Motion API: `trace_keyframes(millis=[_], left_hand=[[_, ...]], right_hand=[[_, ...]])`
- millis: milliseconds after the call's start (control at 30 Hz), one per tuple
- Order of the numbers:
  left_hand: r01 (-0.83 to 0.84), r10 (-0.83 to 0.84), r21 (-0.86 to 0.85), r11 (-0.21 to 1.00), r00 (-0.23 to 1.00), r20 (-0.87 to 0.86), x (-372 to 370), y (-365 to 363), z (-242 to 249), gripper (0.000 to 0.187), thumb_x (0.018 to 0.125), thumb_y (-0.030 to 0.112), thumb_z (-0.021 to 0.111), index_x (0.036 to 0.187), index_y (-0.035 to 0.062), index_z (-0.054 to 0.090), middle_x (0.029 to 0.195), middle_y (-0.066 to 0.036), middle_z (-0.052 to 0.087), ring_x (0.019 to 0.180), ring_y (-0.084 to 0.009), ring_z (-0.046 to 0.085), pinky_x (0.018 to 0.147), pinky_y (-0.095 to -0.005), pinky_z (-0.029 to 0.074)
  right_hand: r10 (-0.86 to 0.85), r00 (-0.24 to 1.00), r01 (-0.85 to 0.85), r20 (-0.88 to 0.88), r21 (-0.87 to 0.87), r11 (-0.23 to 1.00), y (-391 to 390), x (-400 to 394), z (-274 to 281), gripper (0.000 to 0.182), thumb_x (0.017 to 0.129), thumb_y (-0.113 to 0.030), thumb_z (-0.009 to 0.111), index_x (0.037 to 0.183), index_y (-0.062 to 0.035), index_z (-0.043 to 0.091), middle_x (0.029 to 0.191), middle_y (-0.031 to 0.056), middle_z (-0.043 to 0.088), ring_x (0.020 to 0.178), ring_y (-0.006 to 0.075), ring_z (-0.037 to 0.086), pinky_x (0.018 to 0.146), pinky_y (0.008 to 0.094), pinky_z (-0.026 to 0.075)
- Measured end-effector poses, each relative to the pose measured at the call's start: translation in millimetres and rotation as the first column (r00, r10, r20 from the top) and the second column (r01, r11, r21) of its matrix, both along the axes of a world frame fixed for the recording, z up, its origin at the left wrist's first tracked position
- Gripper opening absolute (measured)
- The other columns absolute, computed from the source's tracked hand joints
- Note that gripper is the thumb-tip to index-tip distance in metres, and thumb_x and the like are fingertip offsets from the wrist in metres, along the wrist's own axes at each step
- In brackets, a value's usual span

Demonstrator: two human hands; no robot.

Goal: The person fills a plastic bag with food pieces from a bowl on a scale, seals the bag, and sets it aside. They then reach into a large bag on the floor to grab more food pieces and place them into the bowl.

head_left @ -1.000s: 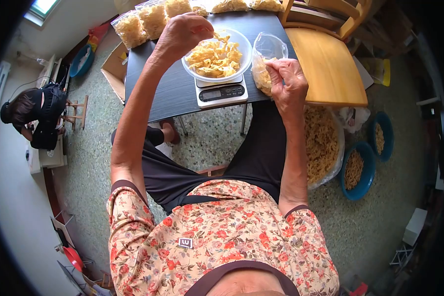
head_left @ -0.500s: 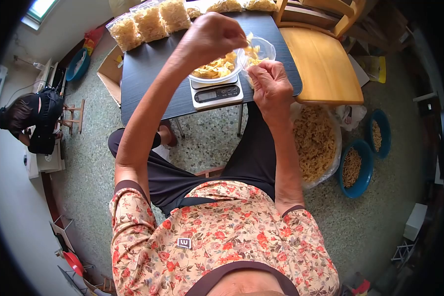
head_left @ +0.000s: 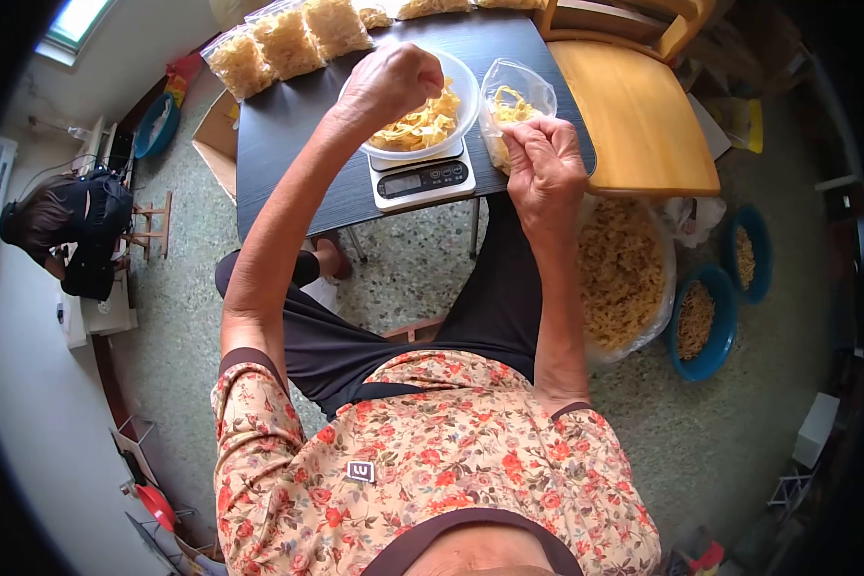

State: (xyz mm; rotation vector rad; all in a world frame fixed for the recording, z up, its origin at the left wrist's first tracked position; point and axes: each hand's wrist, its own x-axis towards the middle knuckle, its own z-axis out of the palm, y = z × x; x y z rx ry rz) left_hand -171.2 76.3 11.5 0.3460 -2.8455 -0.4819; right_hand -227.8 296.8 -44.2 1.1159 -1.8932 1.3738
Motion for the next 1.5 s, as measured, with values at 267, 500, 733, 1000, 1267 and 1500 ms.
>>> trace_keyframes(millis=[267,500,733,1000,1267,1500], left_hand=[[0.0,0.046,-0.259,0.966,0.984,0.173,-14,20,-21,0.024,0.08,0.026,0.078,0.102,0.0164,0.077,0.095,-0.009,0.073,0.091,-0.0289,0.07,0.078,-0.0431,0.054],[-0.011,0.013,-0.053,0.999,0.999,0.036,-11,2,-29,0.013,0.081,0.019,0.075,0.092,0.0117,0.076,0.084,-0.01,0.072,0.08,-0.028,0.07,0.071,-0.0406,0.053],[-0.028,0.174,0.535,0.845,0.959,-0.225,21,-24,-11,0.007,0.085,0.013,0.079,0.091,0.0092,0.077,0.072,0.0,0.067,0.063,-0.0063,0.062,0.052,-0.0232,0.046],[0.207,0.305,0.852,0.481,0.871,-0.384,41,-34,8,0.016,0.09,0.012,0.076,0.102,0.0012,0.073,0.078,-0.007,0.071,0.066,-0.0104,0.068,0.053,-0.0216,0.054],[0.349,0.095,0.712,0.609,0.859,-0.503,15,39,16,0.014,0.092,0.011,0.073,0.102,0.001,0.072,0.085,-0.009,0.073,0.076,-0.0133,0.073,0.058,-0.0239,0.059],[0.14,0.027,0.246,0.959,0.821,-0.571,5,12,18,0.008,0.085,0.011,0.078,0.092,0.0067,0.077,0.084,-0.002,0.072,0.069,-0.0071,0.062,0.065,-0.0243,0.052]], right_hand=[[0.006,1.0,-0.005,-0.022,0.03,1.0,-3,3,-2,0.018,0.076,-0.001,0.082,0.093,-0.0028,0.074,0.091,0.0074,0.063,0.078,0.0228,0.066,0.069,0.0339,0.057],[0.003,1.0,-0.002,-0.024,0.038,0.999,0,5,0,0.018,0.077,-0.002,0.082,0.093,-0.0031,0.074,0.09,0.0075,0.063,0.077,0.023,0.066,0.068,0.0344,0.057],[0.014,1.0,-0.014,-0.015,0.028,1.0,-3,8,1,0.017,0.077,-0.002,0.081,0.092,-0.0036,0.075,0.09,0.0078,0.063,0.077,0.0231,0.066,0.068,0.0341,0.057],[0.021,0.999,-0.02,-0.031,0.039,0.999,-8,11,-1,0.015,0.078,-0.002,0.08,0.092,-0.0042,0.074,0.089,0.0071,0.063,0.077,0.0234,0.067,0.068,0.0348,0.056],[0.058,0.998,-0.057,-0.026,0.054,0.997,-12,14,-6,0.015,0.08,-0.003,0.078,0.094,-0.0054,0.074,0.09,0.0071,0.063,0.077,0.0233,0.066,0.068,0.035,0.056],[0.022,1.0,-0.021,-0.016,0.022,1.0,-6,11,-3,0.015,0.08,-0.002,0.079,0.094,-0.0042,0.074,0.09,0.0072,0.063,0.077,0.0222,0.066,0.069,0.0342,0.056]])
